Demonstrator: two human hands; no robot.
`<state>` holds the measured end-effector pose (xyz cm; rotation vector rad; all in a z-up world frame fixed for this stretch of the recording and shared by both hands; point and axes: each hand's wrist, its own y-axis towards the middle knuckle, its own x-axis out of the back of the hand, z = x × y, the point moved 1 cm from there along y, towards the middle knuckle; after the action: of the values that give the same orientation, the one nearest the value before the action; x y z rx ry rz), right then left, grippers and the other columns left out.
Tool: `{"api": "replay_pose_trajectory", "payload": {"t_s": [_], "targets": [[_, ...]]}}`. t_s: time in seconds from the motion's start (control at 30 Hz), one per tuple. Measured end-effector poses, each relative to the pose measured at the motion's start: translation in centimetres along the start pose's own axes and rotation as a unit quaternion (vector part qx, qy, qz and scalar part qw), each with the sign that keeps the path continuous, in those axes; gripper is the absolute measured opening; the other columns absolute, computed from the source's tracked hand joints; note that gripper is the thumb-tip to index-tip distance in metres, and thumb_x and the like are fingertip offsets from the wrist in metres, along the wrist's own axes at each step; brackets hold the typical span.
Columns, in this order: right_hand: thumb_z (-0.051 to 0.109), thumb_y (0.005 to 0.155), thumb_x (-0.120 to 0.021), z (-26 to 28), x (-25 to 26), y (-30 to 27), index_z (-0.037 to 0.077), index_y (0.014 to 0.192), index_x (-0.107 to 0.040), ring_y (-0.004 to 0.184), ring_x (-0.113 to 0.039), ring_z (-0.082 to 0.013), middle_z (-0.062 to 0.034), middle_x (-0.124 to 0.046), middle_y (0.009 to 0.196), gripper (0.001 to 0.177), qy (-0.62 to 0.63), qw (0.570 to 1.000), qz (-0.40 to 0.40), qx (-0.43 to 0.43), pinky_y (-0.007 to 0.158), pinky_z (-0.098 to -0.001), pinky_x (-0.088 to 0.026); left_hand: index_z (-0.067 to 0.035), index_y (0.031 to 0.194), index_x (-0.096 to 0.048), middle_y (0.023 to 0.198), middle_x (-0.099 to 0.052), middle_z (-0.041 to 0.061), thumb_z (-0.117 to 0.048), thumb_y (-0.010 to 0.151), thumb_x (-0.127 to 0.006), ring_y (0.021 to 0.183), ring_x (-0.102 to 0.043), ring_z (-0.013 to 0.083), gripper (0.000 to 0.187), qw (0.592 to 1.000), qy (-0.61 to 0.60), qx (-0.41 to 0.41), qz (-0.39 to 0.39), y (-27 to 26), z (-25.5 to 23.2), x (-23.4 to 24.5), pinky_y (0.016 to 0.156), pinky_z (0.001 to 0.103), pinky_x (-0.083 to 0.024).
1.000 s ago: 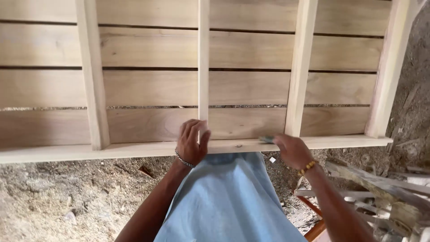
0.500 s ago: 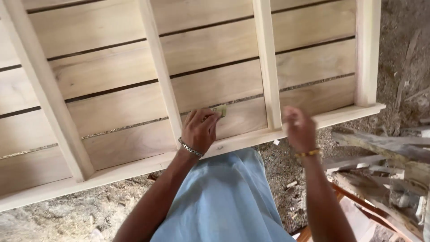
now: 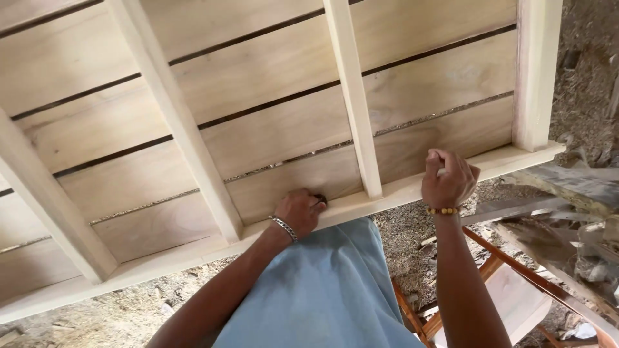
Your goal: Sanding a wooden frame manually using a piece of sandpaper.
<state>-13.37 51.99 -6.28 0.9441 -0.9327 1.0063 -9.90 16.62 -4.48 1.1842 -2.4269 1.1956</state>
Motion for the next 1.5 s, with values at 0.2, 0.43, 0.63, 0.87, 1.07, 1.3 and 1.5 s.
{"api": "replay_pose_trajectory", "payload": {"t_s": [0.2, 0.43, 0.63, 0.87, 1.07, 1.3, 1.5], "targets": [[0.031, 0.108, -0.064, 0.1, 0.3, 0.0, 0.017, 0.094, -0.076, 0.07, -0.064, -0.0156, 0.0014, -0.074, 0.081, 0.023, 0.026, 0.999, -0.019, 0.036, 0.083, -0.0358, -0.041, -0.006, 0.09, -0.076, 0.101, -0.072, 0.019, -0.018, 0.087, -0.061, 0.1, -0.068, 0.0362, 0.019, 0.996, 0.053, -0.016, 0.069, 5.6, -6.3, -4.0, 0.094, 0.047, -0.055], [0.028, 0.11, -0.061, 2.9, 2.7, 1.4, 0.015, 0.095, -0.075, 0.079, -0.068, -0.0174, -0.0004, -0.074, 0.084, 0.024, 0.054, 0.996, -0.001, 0.064, 0.086, -0.0366, -0.042, -0.008, 0.098, -0.077, 0.103, -0.07, 0.017, -0.011, 0.089, -0.056, 0.1, -0.064, 0.0368, 0.023, 0.997, -0.01, -0.08, 0.023, 2.8, -3.0, -1.9, 0.088, 0.049, -0.053], [0.027, 0.108, -0.061, 3.0, 3.1, 1.3, 0.014, 0.09, -0.074, 0.077, -0.067, -0.0204, -0.0018, -0.073, 0.082, 0.026, 0.048, 0.997, -0.005, 0.064, 0.085, -0.0384, -0.043, -0.002, 0.086, -0.075, 0.112, -0.07, 0.014, -0.011, 0.09, -0.061, 0.11, -0.064, 0.0342, 0.016, 0.998, 0.01, -0.056, 0.014, 5.0, -5.4, -5.0, 0.095, 0.043, -0.053], [0.032, 0.109, -0.06, 2.4, 2.1, 1.1, 0.014, 0.088, -0.073, 0.077, -0.066, -0.0209, -0.0033, -0.072, 0.08, 0.03, 0.028, 0.997, -0.005, 0.07, 0.086, -0.0383, -0.043, -0.008, 0.095, -0.078, 0.109, -0.071, 0.014, -0.01, 0.087, -0.059, 0.11, -0.063, 0.0348, 0.021, 0.991, 0.028, -0.133, 0.023, 3.4, 0.4, -4.5, 0.1, 0.044, -0.049], [0.037, 0.108, -0.058, -0.4, 0.5, -0.1, 0.015, 0.083, -0.073, 0.066, -0.061, -0.0194, -0.0019, -0.07, 0.072, 0.036, 0.001, 0.999, -0.014, 0.031, 0.085, -0.0385, -0.043, -0.005, 0.098, -0.077, 0.115, -0.069, 0.019, -0.014, 0.092, -0.061, 0.112, -0.062, 0.0359, 0.019, 0.995, 0.0, -0.048, 0.085, 6.2, -6.2, -4.6, 0.101, 0.044, -0.048], [0.039, 0.107, -0.05, 1.2, 1.1, 0.3, 0.014, 0.088, -0.074, 0.078, -0.064, -0.0254, -0.0081, -0.072, 0.08, 0.039, -0.034, 0.997, 0.075, -0.01, 0.095, -0.0455, -0.041, -0.002, 0.098, -0.073, 0.108, -0.067, 0.019, -0.014, 0.092, -0.062, 0.103, -0.063, 0.0371, 0.018, 0.974, -0.102, -0.202, -0.03, 3.5, -5.5, -3.8, 0.091, 0.046, -0.052], [0.045, 0.102, -0.044, 0.3, -0.4, 0.4, 0.013, 0.087, -0.072, 0.086, -0.066, -0.0259, -0.0107, -0.073, 0.087, 0.045, -0.058, 0.996, 0.068, -0.026, 0.09, -0.0472, -0.041, -0.002, 0.087, -0.072, 0.095, -0.072, 0.016, -0.015, 0.092, -0.061, 0.094, -0.067, 0.0359, 0.017, 0.963, -0.074, -0.256, -0.028, 3.7, -4.1, -3.1, 0.085, 0.044, -0.055]]}}
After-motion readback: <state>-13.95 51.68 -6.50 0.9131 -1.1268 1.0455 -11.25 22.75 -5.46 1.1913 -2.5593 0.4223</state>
